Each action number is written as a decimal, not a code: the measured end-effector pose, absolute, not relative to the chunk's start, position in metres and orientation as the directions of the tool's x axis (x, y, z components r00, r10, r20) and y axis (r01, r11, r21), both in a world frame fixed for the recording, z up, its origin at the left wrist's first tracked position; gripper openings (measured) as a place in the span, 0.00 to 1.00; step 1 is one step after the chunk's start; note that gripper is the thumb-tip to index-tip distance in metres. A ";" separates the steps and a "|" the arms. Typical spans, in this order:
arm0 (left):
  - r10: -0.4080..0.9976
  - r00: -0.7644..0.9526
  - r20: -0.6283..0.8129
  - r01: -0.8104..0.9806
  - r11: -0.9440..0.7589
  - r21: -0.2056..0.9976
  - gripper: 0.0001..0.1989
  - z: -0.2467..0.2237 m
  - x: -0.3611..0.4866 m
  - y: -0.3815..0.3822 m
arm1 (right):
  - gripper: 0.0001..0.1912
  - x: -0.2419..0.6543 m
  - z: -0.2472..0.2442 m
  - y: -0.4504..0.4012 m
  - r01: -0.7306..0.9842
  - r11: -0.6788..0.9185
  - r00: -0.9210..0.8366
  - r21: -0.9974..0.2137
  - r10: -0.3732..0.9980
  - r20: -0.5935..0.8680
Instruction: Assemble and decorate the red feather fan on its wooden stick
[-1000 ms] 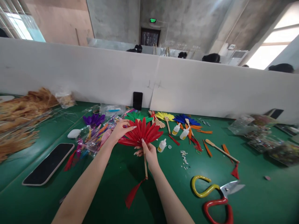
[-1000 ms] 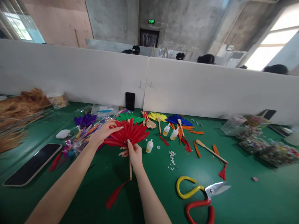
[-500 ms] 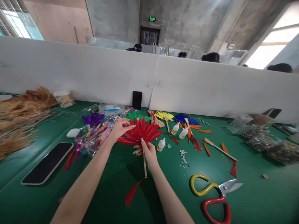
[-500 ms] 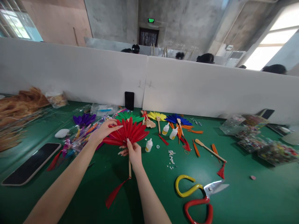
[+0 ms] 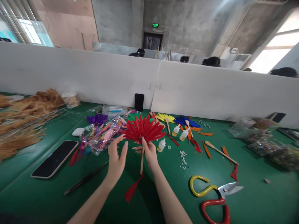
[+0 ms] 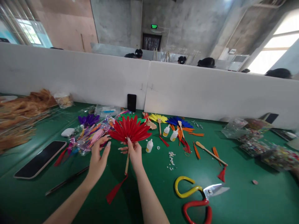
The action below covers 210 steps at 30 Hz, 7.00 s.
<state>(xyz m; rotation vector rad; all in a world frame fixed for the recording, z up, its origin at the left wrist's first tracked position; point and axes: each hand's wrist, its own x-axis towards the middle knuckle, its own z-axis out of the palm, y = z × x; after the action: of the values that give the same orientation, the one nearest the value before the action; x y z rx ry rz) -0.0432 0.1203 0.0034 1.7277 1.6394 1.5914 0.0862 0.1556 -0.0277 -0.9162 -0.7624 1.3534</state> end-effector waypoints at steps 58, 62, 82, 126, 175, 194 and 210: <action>0.989 0.068 -0.135 -0.607 0.148 0.781 0.18 0.003 -0.017 0.152 | 0.18 0.086 -0.009 0.121 0.589 0.605 0.086 -0.536 0.612 0.786; 0.990 0.131 -0.055 -0.581 0.122 0.805 0.16 0.006 -0.019 0.150 | 0.07 0.098 -0.001 0.122 0.325 0.501 0.362 -0.802 0.718 0.595; 0.963 0.269 -0.031 -0.547 0.179 0.818 0.13 0.004 -0.023 0.143 | 0.16 0.128 0.082 0.188 0.024 0.382 0.336 -0.924 0.867 0.367; 0.951 0.308 0.001 -0.488 0.157 0.859 0.16 0.001 -0.017 0.142 | 0.06 0.108 0.146 0.231 0.557 0.574 -0.367 -0.599 0.818 0.443; 0.944 0.328 0.034 -0.425 0.115 0.898 0.17 -0.005 -0.017 0.144 | 0.14 0.149 0.166 0.210 0.838 0.327 -0.307 -0.437 0.944 0.119; 0.937 0.346 0.040 -0.443 0.125 0.888 0.16 -0.006 -0.017 0.143 | 0.22 0.136 0.165 0.218 0.765 0.432 -0.280 -0.478 0.891 0.358; 0.963 0.073 0.260 0.106 -0.267 0.958 0.18 -0.001 -0.027 0.148 | 0.15 0.125 0.151 0.179 0.447 0.552 0.135 -0.704 0.736 0.663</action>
<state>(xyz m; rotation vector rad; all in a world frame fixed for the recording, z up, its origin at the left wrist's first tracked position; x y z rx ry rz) -0.0273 0.1483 -0.0011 1.5199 1.1116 1.3017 0.1245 0.1792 0.1508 -1.0615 -1.4997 0.2800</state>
